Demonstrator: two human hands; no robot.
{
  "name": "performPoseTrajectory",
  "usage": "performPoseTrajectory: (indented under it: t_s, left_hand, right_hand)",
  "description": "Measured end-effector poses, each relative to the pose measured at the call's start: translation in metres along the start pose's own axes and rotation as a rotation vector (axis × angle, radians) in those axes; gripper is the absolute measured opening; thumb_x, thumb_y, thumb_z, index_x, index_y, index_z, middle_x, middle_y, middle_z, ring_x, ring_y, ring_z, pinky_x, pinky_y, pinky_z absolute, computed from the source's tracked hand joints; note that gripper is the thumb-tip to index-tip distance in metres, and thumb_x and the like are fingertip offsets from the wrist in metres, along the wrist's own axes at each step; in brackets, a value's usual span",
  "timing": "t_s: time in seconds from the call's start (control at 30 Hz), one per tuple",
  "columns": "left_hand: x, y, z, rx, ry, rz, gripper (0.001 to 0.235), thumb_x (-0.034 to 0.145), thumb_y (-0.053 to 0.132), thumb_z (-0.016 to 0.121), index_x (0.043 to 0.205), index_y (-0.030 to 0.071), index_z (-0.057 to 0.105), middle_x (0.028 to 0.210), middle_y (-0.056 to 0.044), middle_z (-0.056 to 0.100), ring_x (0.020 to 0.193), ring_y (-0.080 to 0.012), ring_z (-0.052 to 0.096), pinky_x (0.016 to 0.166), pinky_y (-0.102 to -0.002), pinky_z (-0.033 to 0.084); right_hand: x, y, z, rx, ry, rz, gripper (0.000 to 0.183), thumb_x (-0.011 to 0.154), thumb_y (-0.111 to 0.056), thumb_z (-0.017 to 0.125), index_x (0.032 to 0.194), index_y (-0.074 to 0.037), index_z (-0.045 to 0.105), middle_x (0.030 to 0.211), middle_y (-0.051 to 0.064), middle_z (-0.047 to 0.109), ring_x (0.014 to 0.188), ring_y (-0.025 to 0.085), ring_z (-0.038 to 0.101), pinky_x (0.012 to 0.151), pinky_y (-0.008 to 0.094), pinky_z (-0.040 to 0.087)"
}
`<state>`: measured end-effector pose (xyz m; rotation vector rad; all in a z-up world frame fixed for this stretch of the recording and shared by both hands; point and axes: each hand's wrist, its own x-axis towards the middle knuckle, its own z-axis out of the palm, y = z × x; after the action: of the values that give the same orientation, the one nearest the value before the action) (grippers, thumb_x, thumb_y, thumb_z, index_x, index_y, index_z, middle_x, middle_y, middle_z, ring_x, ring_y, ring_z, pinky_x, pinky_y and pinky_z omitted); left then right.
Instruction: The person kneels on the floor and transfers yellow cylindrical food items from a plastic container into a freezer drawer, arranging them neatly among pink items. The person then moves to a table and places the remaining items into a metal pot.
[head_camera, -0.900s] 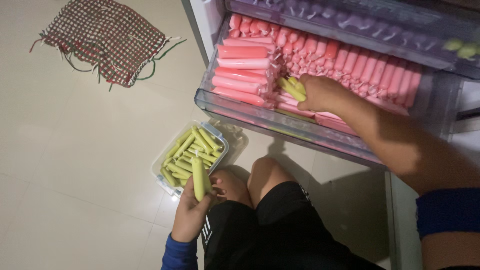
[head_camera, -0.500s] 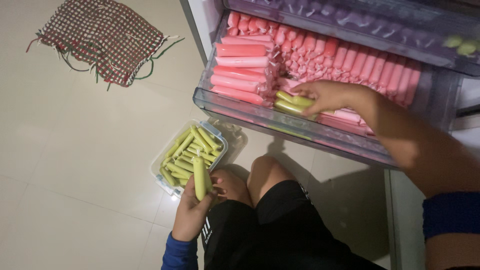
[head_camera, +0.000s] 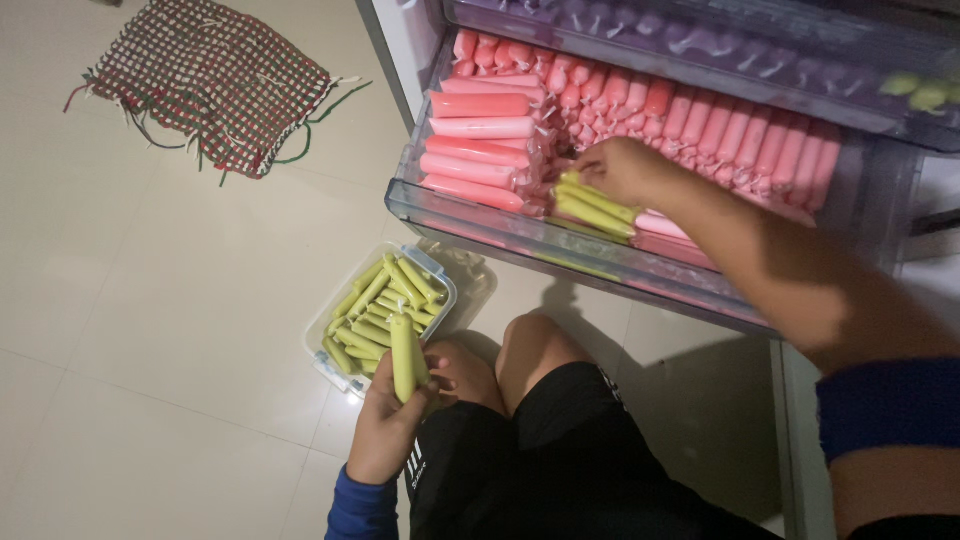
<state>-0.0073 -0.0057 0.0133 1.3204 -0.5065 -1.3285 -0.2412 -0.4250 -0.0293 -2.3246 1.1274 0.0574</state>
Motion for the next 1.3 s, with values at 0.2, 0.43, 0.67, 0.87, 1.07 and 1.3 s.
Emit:
performPoseTrajectory:
  t_s: [0.2,0.43,0.67,0.87,1.07,1.3]
  left_hand:
    - [0.0,0.004,0.005,-0.05,-0.013,-0.006,0.057,0.092,-0.01,0.052,0.146,0.002,0.041,0.121,-0.017,0.065,0.096,-0.025,0.07,0.085,-0.041,0.062]
    - [0.015,0.029,0.028,0.068,-0.207,0.041,0.05,0.093,-0.007,0.056,0.142,0.001,0.046,0.115,-0.012,0.069,0.093,-0.0189,0.07,0.084,-0.034,0.061]
    - [0.04,0.049,0.069,0.181,-0.712,-0.061,0.049,0.095,-0.002,0.058,0.143,-0.003,0.05,0.109,-0.005,0.067,0.082,-0.0128,0.063,0.074,-0.029,0.055]
    - [0.05,0.026,0.07,-0.219,-0.588,-0.068,0.059,0.094,-0.001,0.062,0.15,0.002,0.041,0.122,-0.008,0.062,0.105,-0.018,0.064,0.096,-0.033,0.055]
    - [0.041,0.007,0.027,-0.213,-0.381,0.032,0.052,0.097,0.003,0.06,0.147,-0.002,0.045,0.134,-0.015,0.062,0.123,-0.0252,0.062,0.104,-0.037,0.054]
    - [0.015,-0.015,-0.017,-0.074,-0.22,-0.002,0.048,0.097,0.008,0.06,0.142,-0.002,0.051,0.13,-0.014,0.067,0.119,-0.0205,0.065,0.096,-0.036,0.058]
  right_hand:
    - [0.006,0.005,-0.002,0.086,-0.067,-0.133,0.029,0.095,-0.023,0.067,0.119,-0.01,0.075,0.11,0.015,0.078,0.099,0.026,0.075,0.091,0.038,0.056]
    - [-0.067,-0.079,-0.081,0.324,-0.066,-0.108,0.049,0.09,-0.021,0.069,0.139,-0.018,0.062,0.135,0.007,0.061,0.117,0.025,0.068,0.098,0.039,0.058]
    - [-0.16,-0.172,-0.055,0.477,-0.476,-0.745,0.05,0.087,-0.015,0.079,0.135,-0.016,0.068,0.134,0.009,0.068,0.112,0.025,0.069,0.093,0.037,0.058]
    - [-0.18,-0.145,-0.072,0.418,-0.367,-0.079,0.043,0.077,-0.017,0.078,0.12,-0.024,0.078,0.113,0.001,0.081,0.083,0.016,0.079,0.074,0.033,0.064]
    - [-0.125,-0.09,-0.088,0.412,0.227,0.471,0.046,0.088,-0.009,0.074,0.133,-0.018,0.068,0.122,0.007,0.07,0.09,0.022,0.069,0.084,0.041,0.061]
    - [-0.044,-0.027,-0.026,0.825,0.153,0.079,0.039,0.09,-0.006,0.072,0.128,-0.005,0.065,0.12,0.011,0.071,0.104,0.021,0.075,0.092,0.036,0.059]
